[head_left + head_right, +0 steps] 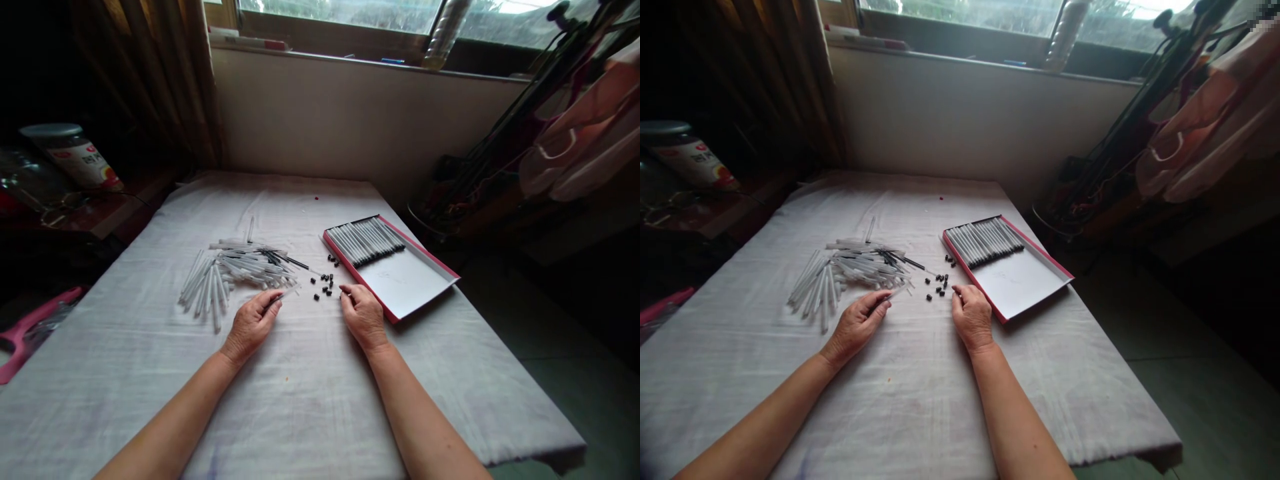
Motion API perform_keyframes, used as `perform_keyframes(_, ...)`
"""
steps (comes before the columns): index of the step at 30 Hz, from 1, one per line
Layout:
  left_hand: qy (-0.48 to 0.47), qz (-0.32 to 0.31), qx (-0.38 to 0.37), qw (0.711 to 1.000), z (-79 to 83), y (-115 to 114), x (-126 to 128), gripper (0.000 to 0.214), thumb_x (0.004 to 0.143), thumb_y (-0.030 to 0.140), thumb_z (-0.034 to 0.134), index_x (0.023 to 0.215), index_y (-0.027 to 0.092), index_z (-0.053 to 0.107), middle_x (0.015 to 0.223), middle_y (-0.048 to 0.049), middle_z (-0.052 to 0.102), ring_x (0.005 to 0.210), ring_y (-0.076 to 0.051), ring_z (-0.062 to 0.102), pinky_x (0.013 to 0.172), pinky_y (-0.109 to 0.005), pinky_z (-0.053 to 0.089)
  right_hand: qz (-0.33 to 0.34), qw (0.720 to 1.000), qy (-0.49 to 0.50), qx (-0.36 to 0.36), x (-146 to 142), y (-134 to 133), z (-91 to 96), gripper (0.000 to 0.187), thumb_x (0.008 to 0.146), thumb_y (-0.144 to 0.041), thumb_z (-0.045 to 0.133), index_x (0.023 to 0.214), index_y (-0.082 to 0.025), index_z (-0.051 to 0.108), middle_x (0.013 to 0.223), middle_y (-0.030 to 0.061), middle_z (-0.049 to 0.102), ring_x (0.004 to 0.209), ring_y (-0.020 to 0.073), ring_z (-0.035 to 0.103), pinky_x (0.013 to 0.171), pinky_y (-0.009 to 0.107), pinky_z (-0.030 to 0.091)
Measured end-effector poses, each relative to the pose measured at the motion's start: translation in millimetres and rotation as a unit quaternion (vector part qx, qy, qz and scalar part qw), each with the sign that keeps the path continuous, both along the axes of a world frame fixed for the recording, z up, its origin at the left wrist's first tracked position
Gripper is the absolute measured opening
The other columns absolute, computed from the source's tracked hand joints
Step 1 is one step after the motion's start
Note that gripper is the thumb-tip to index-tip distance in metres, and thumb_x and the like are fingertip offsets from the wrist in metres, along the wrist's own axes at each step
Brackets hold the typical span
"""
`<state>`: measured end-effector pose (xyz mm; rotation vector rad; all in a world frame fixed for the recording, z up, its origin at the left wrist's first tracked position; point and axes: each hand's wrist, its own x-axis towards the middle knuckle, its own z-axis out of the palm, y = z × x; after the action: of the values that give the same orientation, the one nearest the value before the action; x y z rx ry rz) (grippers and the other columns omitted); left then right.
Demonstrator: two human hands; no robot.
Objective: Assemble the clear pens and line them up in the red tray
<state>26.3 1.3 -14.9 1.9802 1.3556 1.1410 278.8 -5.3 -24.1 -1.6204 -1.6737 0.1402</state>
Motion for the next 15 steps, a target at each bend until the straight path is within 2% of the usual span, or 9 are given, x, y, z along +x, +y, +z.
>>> perform_keyframes(6,-0.016,0.004,-0.018,1.000,-2.9,-11.4,-6.1,0.027,0.085,0.033,0.057,0.104,0.019,0.071,0.101,-0.0074,0.074,0.094,-0.020,0.068,0.087,-0.032,0.054,-0.004,0.995,-0.083,-0.060,2.9,-11.5,8.4,0.023,0.081,-0.024,0.057,0.100,-0.019,0.070,0.097,0.0089,0.068,0.092,0.0241,0.063,0.084,0.035,0.049)
perform_keyframes(10,-0.001,-0.015,0.000,1.000,-2.3,-11.9,-4.9,0.026,0.086,0.031,0.056,0.104,0.019,0.071,0.100,-0.0075,0.075,0.093,-0.020,0.069,0.086,-0.032,0.054,-0.001,0.992,-0.095,-0.088,4.8,-10.6,11.7,0.015,0.083,-0.026,0.056,0.088,-0.021,0.070,0.091,0.0078,0.067,0.088,0.0231,0.062,0.079,0.033,0.048)
perform_keyframes(13,0.005,-0.029,0.025,0.999,0.3,-12.6,-4.4,0.024,0.087,0.028,0.056,0.104,0.018,0.070,0.099,-0.0072,0.074,0.091,-0.019,0.069,0.084,-0.031,0.054,0.019,0.997,-0.018,-0.078,-0.5,-9.6,12.7,0.015,0.084,-0.027,0.055,0.085,-0.020,0.068,0.087,0.0077,0.069,0.078,0.0207,0.062,0.076,0.032,0.048)
perform_keyframes(15,0.012,-0.047,0.045,0.998,2.4,-13.7,-4.2,0.023,0.088,0.025,0.056,0.105,0.019,0.070,0.097,-0.0070,0.074,0.091,-0.018,0.068,0.083,-0.029,0.054,0.042,0.991,0.099,-0.076,-8.2,-9.9,13.5,0.018,0.083,-0.029,0.055,0.089,-0.019,0.068,0.087,0.0074,0.070,0.075,0.0192,0.063,0.074,0.032,0.048)
